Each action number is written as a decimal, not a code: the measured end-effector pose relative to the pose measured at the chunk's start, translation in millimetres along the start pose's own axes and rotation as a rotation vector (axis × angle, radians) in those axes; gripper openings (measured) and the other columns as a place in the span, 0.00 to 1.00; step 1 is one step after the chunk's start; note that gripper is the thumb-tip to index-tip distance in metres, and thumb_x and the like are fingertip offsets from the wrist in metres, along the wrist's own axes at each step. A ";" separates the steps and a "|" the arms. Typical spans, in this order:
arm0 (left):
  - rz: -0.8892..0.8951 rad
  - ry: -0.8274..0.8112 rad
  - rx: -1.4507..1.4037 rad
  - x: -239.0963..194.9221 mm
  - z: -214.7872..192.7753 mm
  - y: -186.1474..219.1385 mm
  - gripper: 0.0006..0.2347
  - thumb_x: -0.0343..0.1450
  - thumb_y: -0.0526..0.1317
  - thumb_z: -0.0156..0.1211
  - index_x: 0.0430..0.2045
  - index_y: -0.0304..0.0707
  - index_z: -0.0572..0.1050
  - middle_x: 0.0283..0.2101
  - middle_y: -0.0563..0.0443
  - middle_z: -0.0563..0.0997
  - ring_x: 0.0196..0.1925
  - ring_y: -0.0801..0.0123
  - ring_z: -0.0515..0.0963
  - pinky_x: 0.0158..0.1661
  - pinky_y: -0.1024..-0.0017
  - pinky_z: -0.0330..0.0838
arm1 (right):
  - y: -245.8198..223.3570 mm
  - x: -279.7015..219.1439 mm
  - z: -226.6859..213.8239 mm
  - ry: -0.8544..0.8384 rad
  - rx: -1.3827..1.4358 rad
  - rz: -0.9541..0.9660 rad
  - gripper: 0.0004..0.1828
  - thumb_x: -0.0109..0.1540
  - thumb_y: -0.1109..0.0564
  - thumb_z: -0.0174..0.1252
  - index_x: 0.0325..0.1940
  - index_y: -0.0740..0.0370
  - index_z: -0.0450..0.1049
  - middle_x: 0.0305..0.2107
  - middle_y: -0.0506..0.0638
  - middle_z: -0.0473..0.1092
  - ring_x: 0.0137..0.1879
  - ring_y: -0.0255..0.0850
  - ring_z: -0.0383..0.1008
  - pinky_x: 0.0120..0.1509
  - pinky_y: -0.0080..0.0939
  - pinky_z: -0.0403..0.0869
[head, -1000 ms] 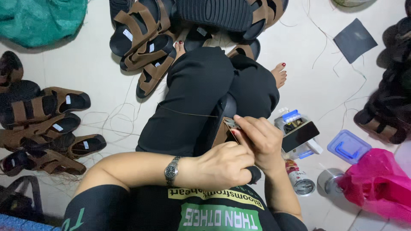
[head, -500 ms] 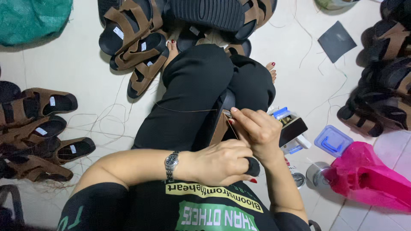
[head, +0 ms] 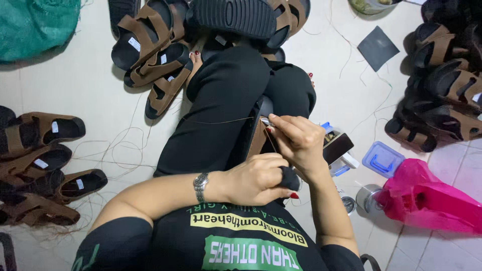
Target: The person sits on the floor and sews a brown strap onto a black sandal using a needle and thread. They repeatedly push the needle through the strap and pull the thread tight to secure the attachment.
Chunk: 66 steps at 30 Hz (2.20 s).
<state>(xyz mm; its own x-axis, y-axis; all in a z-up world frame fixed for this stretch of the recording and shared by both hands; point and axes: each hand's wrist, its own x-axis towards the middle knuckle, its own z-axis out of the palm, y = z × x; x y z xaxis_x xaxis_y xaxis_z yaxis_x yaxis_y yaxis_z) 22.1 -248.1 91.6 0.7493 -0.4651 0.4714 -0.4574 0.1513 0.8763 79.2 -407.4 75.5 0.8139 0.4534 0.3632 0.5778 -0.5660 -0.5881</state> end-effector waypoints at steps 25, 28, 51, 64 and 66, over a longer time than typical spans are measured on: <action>-0.578 0.310 0.513 -72.1 -169.9 23.0 0.08 0.74 0.35 0.72 0.32 0.30 0.77 0.47 0.46 0.55 0.40 0.64 0.82 0.43 0.68 0.78 | -7.6 29.8 -48.6 -0.238 0.029 0.178 0.12 0.62 0.58 0.65 0.51 0.58 0.80 0.28 0.52 0.74 0.35 0.51 0.78 0.40 0.47 0.74; -0.928 0.342 1.601 -72.3 -184.5 12.0 0.14 0.89 0.35 0.71 0.40 0.20 0.74 0.80 0.41 0.19 0.56 0.54 0.82 0.61 0.60 0.83 | -30.4 44.9 -60.0 -0.380 -0.164 0.120 0.15 0.65 0.54 0.62 0.55 0.57 0.73 0.42 0.48 0.77 0.39 0.38 0.78 0.42 0.40 0.72; -0.365 0.526 0.796 -85.1 -113.1 -64.2 0.11 0.73 0.31 0.63 0.17 0.33 0.76 0.16 0.41 0.74 0.22 0.47 0.77 0.24 0.64 0.65 | -29.4 91.1 -21.9 -0.737 -0.686 -0.086 0.11 0.56 0.53 0.53 0.22 0.44 0.78 0.15 0.46 0.74 0.28 0.48 0.81 0.32 0.44 0.74; -1.228 -0.647 0.747 -18.4 -26.6 27.2 0.42 0.62 0.75 0.56 0.44 0.24 0.73 0.39 0.27 0.83 0.43 0.36 0.83 0.40 0.51 0.78 | 243.6 -262.2 97.7 -0.467 -0.160 1.250 0.24 0.58 0.55 0.62 0.59 0.62 0.77 0.47 0.69 0.76 0.58 0.64 0.75 0.59 0.63 0.74; -1.178 -0.469 0.912 -64.2 -25.7 -11.6 0.31 0.58 0.63 0.67 0.31 0.26 0.75 0.30 0.25 0.82 0.36 0.31 0.83 0.34 0.44 0.76 | 210.7 -249.4 89.2 -0.103 0.089 1.287 0.37 0.65 0.57 0.57 0.77 0.66 0.55 0.62 0.80 0.61 0.66 0.69 0.67 0.71 0.66 0.66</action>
<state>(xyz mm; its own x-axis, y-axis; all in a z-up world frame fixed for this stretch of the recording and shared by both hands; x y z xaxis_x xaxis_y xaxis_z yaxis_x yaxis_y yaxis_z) -8.4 -197.6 53.7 0.7494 -0.1828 -0.6363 0.0026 -0.9603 0.2789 -7.5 -578.3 -203.5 0.7677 -0.3272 -0.5510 -0.6221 -0.5868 -0.5183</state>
